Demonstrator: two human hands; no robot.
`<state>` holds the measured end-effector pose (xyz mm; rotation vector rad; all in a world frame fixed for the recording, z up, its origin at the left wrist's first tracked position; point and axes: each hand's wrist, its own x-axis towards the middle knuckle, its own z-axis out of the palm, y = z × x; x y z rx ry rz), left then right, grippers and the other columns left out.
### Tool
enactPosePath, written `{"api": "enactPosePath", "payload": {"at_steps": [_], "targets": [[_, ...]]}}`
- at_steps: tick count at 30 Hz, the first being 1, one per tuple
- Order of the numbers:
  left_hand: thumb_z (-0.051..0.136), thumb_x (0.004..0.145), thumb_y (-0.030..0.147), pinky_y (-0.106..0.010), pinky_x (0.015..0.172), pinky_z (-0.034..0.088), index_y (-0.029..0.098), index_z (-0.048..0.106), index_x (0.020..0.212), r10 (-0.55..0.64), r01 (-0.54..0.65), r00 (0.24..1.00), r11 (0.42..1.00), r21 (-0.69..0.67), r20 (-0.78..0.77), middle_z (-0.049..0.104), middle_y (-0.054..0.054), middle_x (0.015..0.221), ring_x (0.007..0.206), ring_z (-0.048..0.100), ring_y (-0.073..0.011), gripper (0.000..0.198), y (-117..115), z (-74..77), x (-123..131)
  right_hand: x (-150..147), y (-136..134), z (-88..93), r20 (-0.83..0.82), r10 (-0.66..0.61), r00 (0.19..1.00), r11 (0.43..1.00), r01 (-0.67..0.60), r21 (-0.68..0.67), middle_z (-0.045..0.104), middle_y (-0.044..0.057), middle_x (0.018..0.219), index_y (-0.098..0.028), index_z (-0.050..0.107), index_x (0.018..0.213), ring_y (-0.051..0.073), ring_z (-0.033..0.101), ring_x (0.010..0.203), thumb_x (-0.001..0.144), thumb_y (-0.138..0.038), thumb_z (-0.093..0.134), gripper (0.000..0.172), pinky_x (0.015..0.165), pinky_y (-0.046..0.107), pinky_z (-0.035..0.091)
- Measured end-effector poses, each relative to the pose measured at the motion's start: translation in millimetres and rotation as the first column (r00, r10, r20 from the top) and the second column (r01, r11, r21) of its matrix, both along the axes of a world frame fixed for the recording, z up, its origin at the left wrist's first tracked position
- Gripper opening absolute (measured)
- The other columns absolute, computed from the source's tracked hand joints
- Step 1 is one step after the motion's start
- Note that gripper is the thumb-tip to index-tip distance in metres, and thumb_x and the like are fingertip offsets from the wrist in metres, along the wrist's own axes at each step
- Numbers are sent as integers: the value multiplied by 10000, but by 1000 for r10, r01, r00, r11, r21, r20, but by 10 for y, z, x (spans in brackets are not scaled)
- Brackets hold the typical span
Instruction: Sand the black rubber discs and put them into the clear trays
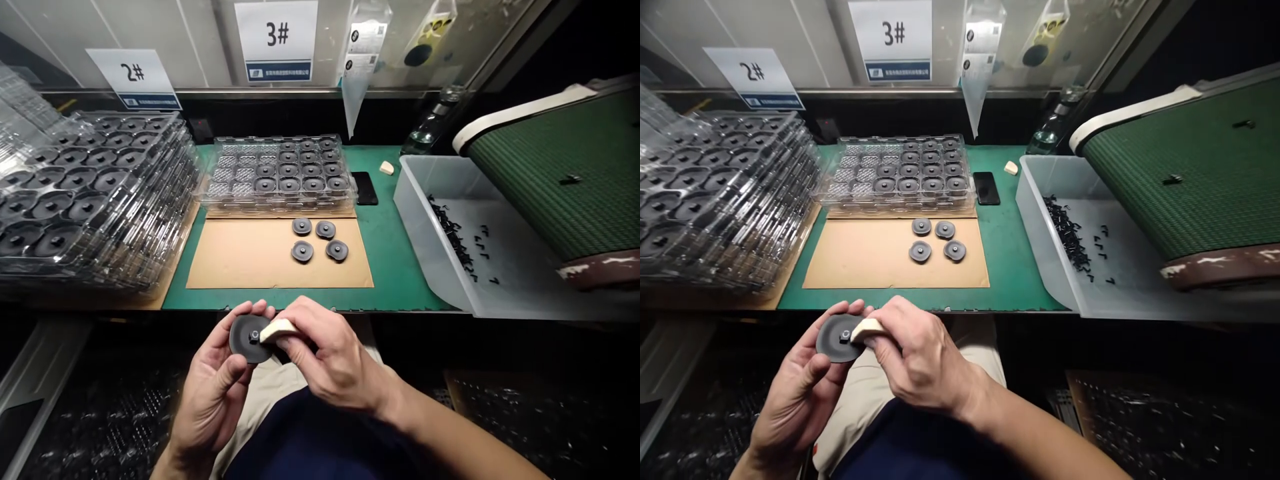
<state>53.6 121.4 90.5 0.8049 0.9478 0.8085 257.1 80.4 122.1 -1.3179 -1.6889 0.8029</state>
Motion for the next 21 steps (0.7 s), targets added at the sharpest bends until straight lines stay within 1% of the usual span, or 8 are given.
{"api": "enactPosePath", "payload": {"at_steps": [5, 8, 11, 13, 15, 17, 19, 21], "targets": [[904, 668, 549, -461, 1216, 425, 478, 720, 1270, 35, -35, 999, 999, 0, 2, 684, 8, 1415, 1475, 447, -375, 634, -30, -7, 13, 11, -13, 134, 144, -7, 990, 997, 18, -76, 499, -19, 758, -201, 577, 812, 112, 447, 664, 1027, -239, 515, 227, 677, 249, 392], [902, 712, 476, -461, 1201, 437, 400, 702, 1322, 109, -111, 993, 993, 44, 37, 697, -39, 1396, 1455, 482, -370, 647, -54, 16, 35, -2, 6, 115, 117, -70, 991, 997, 74, -26, 482, -19, 746, -205, 514, 778, 114, 433, 659, 1009, -232, 504, 233, 646, 259, 358], [881, 774, 352, -426, 1134, 501, 289, 681, 1362, 156, -165, 981, 984, 73, 115, 707, -94, 1373, 1385, 564, -360, 624, -78, 63, 48, -24, 27, 81, 10, -28, 1000, 998, 29, -60, 426, -38, 677, -215, 428, 718, 110, 389, 608, 962, -218, 537, 268, 598, 273, 336], [885, 775, 311, -372, 1108, 513, 253, 683, 1368, 129, -140, 982, 988, 69, 139, 708, -114, 1370, 1351, 595, -346, 630, -92, 87, 34, -18, 49, 51, -1, -44, 999, 999, 44, -23, 470, -28, 692, -205, 490, 751, 118, 424, 629, 961, -200, 540, 216, 614, 279, 360], [897, 761, 318, -343, 1094, 516, 229, 688, 1372, 47, -52, 989, 998, 32, 139, 712, -132, 1363, 1330, 611, -345, 652, -102, 103, 8, 3, 75, 24, 55, -46, 997, 995, 41, 95, 588, 21, 815, -188, 610, 897, 147, 511, 736, 973, -187, 537, 105, 688, 295, 416], [902, 757, 333, -314, 1079, 520, 217, 694, 1373, -15, 17, 990, 1000, -16, 140, 730, -139, 1333, 1299, 635, -334, 661, -107, 118, -12, 19, 90, 15, 126, -24, 992, 979, -2, 203, 649, 70, 950, -177, 657, 1052, 180, 554, 838, 974, -186, 544, 137, 761, 325, 449], [892, 770, 323, -286, 1059, 526, 232, 701, 1365, 25, -19, 989, 999, -42, 148, 749, -129, 1302, 1263, 665, -305, 632, -108, 136, -13, 15, 81, 31, 158, -39, 987, 976, 3, 218, 637, 67, 904, -172, 661, 975, 180, 541, 804, 951, -178, 557, 107, 735, 329, 439], [866, 800, 332, -298, 1036, 545, 256, 711, 1351, 124, -116, 980, 992, -59, 159, 768, -121, 1267, 1213, 698, -290, 577, -110, 152, 1, -11, 50, 62, 130, -49, 990, 990, 31, 137, 548, 16, 739, -186, 590, 770, 148, 476, 682, 922, -162, 557, 157, 643, 308, 391]]}}
